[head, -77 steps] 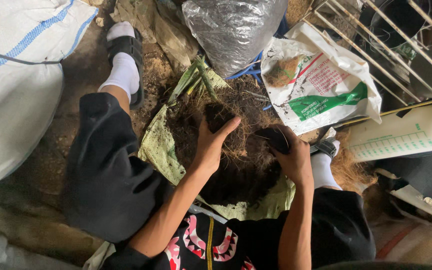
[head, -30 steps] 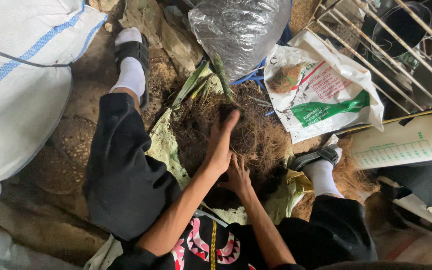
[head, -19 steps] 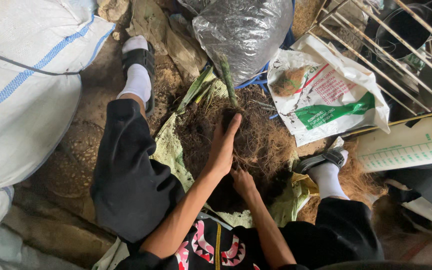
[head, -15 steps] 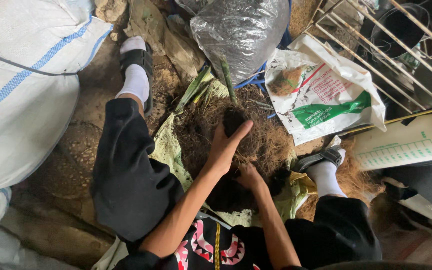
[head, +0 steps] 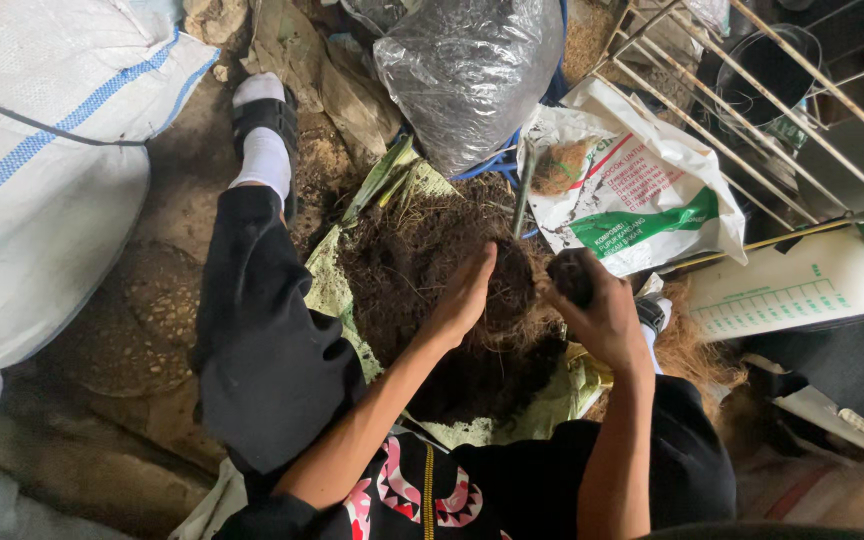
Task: The person sits on the ground and uses both hands to pack soil and fibrous material around the base of a small plant. They repeatedly press and shape the soil to secure the plant in place.
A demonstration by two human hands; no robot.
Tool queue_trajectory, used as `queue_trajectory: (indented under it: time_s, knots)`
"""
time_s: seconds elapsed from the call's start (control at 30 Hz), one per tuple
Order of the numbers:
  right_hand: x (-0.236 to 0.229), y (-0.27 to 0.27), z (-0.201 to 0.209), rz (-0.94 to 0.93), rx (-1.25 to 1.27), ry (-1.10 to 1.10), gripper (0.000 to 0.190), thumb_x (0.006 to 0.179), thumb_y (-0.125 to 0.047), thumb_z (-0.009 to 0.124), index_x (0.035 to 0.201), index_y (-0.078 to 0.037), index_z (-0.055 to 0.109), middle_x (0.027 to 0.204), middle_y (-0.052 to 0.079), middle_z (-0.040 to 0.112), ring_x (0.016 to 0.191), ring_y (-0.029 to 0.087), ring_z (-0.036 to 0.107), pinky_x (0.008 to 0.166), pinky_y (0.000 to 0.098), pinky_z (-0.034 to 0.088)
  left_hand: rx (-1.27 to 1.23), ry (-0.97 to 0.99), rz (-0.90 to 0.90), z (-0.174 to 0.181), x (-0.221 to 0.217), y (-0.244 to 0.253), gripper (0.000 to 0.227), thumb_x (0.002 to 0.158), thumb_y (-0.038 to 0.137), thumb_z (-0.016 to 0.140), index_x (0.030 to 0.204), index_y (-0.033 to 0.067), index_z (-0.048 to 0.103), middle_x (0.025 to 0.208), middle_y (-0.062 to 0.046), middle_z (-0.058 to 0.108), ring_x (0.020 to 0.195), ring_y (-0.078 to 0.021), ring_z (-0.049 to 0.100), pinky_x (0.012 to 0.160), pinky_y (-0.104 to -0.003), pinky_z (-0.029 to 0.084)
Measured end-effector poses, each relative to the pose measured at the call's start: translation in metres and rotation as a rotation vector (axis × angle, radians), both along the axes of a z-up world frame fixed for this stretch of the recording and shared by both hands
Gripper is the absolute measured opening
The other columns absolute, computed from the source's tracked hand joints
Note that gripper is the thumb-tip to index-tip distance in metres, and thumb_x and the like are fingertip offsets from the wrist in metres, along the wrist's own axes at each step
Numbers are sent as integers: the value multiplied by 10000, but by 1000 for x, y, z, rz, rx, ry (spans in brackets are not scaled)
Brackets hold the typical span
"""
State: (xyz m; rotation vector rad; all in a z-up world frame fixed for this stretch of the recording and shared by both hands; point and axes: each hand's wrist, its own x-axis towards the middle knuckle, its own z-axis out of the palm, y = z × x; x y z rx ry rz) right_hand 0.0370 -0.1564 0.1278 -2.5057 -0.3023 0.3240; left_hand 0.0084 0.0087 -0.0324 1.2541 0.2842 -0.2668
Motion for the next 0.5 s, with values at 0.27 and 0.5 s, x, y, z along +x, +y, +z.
queue_trajectory:
  time_s: [0.27,0.5]
  knots:
    - [-10,16,30,164,69,-64,501,782,-70,792,1268,-96,672,1122,135,751,991,272,759,838,372,587,61,-94,-68,5,-6,-6,449,1069,342,464,1421,88,577,1119,-89,621,994,-199,559,898,-368,472]
    - [-19,13,11,169,186,-202,339,839,-53,780,1173,-59,719,1115,124,751,1002,251,758,858,361,586,-200,-222,-72,15,-8,0,364,1015,256,631,1306,38,641,1134,-49,694,1025,-138,630,892,-316,522]
